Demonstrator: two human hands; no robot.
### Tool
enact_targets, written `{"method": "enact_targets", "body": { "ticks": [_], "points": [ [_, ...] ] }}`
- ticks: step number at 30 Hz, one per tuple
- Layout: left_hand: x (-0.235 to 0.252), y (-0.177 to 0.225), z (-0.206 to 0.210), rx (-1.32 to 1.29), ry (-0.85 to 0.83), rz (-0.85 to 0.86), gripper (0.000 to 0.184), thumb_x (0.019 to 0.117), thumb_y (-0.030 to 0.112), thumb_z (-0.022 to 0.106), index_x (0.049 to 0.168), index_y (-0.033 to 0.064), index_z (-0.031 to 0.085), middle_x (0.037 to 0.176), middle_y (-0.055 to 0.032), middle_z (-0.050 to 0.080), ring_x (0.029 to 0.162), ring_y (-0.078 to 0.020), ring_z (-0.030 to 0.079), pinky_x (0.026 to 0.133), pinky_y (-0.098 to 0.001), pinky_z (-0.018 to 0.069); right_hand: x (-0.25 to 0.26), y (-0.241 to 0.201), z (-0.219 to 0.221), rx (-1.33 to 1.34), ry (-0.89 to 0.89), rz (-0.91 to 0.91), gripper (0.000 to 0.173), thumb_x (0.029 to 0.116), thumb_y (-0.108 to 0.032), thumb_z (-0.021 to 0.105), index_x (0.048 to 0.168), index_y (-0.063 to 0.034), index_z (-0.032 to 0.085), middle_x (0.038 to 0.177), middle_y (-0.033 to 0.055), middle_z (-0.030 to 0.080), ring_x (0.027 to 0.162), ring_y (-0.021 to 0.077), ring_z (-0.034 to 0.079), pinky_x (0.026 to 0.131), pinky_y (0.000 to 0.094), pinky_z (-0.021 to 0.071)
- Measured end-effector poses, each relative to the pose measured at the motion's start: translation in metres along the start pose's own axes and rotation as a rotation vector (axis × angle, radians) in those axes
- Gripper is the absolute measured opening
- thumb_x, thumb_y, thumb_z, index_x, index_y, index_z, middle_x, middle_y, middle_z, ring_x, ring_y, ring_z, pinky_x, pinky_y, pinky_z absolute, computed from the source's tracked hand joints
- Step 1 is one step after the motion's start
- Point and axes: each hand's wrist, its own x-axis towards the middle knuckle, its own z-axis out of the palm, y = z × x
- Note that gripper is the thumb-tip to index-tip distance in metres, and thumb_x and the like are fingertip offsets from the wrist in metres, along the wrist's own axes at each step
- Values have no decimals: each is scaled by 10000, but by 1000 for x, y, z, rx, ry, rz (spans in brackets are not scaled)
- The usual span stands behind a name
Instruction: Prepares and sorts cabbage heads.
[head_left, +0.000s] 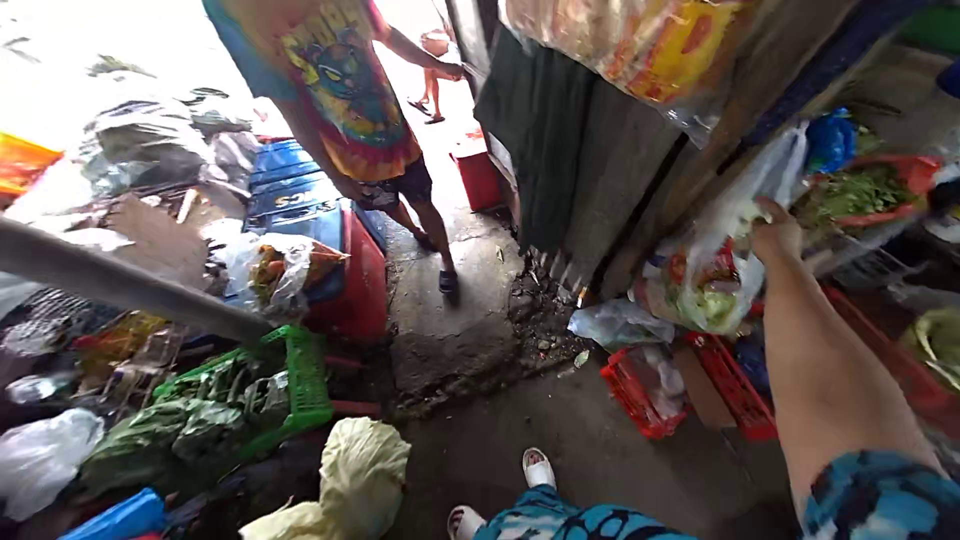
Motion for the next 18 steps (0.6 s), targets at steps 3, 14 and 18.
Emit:
{"method": "enact_targets", "body": {
  "ticks": [3,14,18],
  "points": [
    [1,-1,-12,48,-215,84,702,821,683,681,1300,170,683,1249,-93,711,1127,-228,695,957,-414,570,-59,-28,41,29,-39,-135,411,1031,-123,496,1429,-65,579,1381,294,582,1287,465,555,1069,646,414],
    [8,76,68,484,356,88,222,957,150,452,905,258,639,791,127,747,732,29,701,678,-187,593,-452,-265,174,786,-1379,-680,758,975,-454,647,1546,-35,377,1496,144,519,1102,142,684,876,346,600],
    [34,147,27,639,-300,58,775,806,384,851,1465,201,488,1293,31,687,1134,-104,677,970,-327,585,-539,-336,194,967,-1669,-368,901,910,-353,736,1599,-65,232,1406,124,573,1167,153,641,977,382,560]
  ]
}}
